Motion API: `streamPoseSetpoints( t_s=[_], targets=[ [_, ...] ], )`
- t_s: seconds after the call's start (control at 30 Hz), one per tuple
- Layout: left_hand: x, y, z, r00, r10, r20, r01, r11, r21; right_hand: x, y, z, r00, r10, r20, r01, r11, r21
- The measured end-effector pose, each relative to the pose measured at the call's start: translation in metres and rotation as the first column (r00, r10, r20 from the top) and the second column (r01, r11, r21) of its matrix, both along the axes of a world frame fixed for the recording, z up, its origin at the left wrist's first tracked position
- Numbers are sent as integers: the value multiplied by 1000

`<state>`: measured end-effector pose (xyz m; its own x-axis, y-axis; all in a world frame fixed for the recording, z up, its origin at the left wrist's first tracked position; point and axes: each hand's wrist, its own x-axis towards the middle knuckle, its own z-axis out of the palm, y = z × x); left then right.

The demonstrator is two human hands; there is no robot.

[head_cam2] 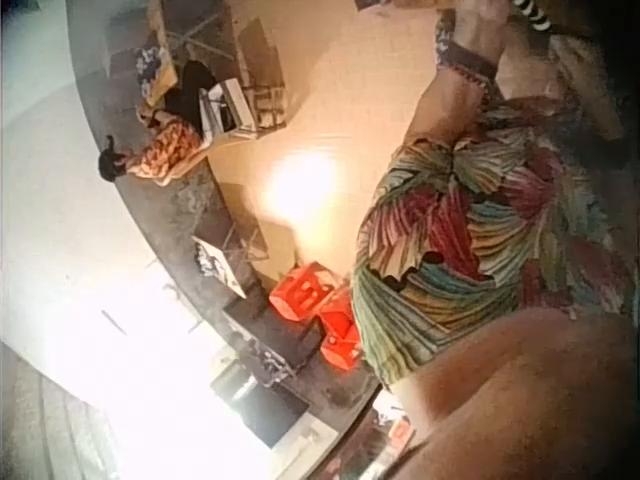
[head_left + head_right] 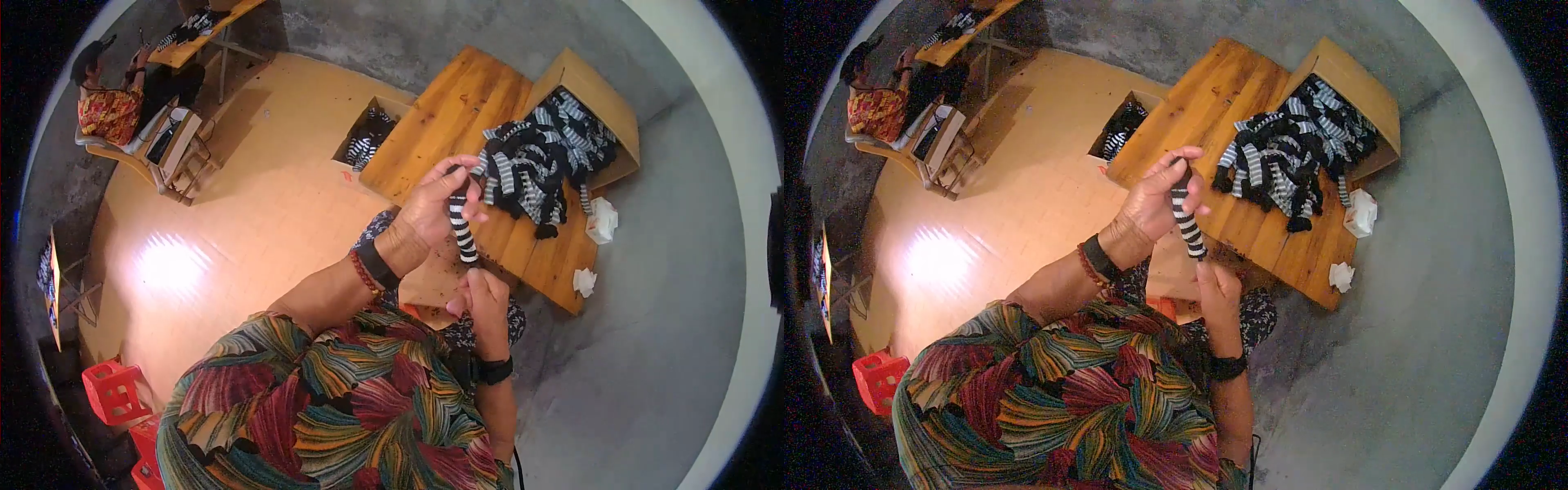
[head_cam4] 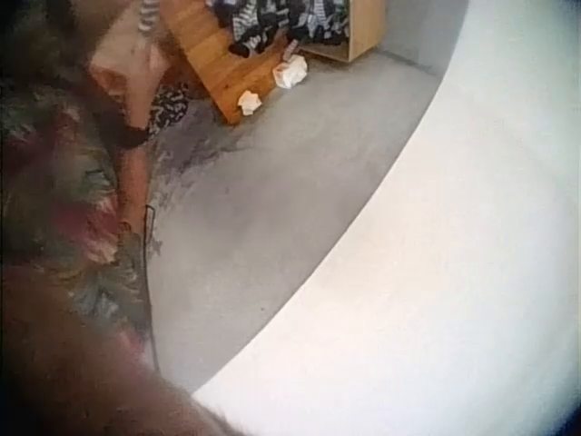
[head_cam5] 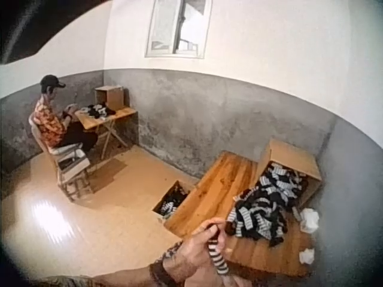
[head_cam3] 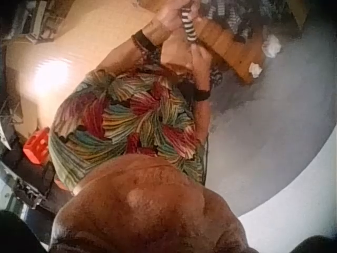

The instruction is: The person is pulling striped socks onto a black stick-like form, likely for display or quality control.

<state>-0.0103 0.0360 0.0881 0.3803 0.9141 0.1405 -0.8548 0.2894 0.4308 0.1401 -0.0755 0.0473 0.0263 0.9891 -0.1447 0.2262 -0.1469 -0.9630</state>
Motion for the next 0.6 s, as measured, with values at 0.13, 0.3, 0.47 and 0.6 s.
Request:
streamPoseSetpoints(
  t_s=[0.13,0.3,0.47,0.6],
  targets=[
    [3,-6,-2,994,-73,85,79,995,-65,0,-2,-4,1000,16,-13,-16,999,40],
    [16,-16,-5,999,-17,-51,14,998,-69,-13,0,10,980,-58,-189,31,990,-140],
    [20,-18,-12,997,-43,65,43,999,-11,-21,2,19,936,-81,-343,3,975,-220],
    [19,-19,-17,966,-189,174,198,980,-31,-26,1,23,704,-115,-701,-170,931,-323]
  ],
)
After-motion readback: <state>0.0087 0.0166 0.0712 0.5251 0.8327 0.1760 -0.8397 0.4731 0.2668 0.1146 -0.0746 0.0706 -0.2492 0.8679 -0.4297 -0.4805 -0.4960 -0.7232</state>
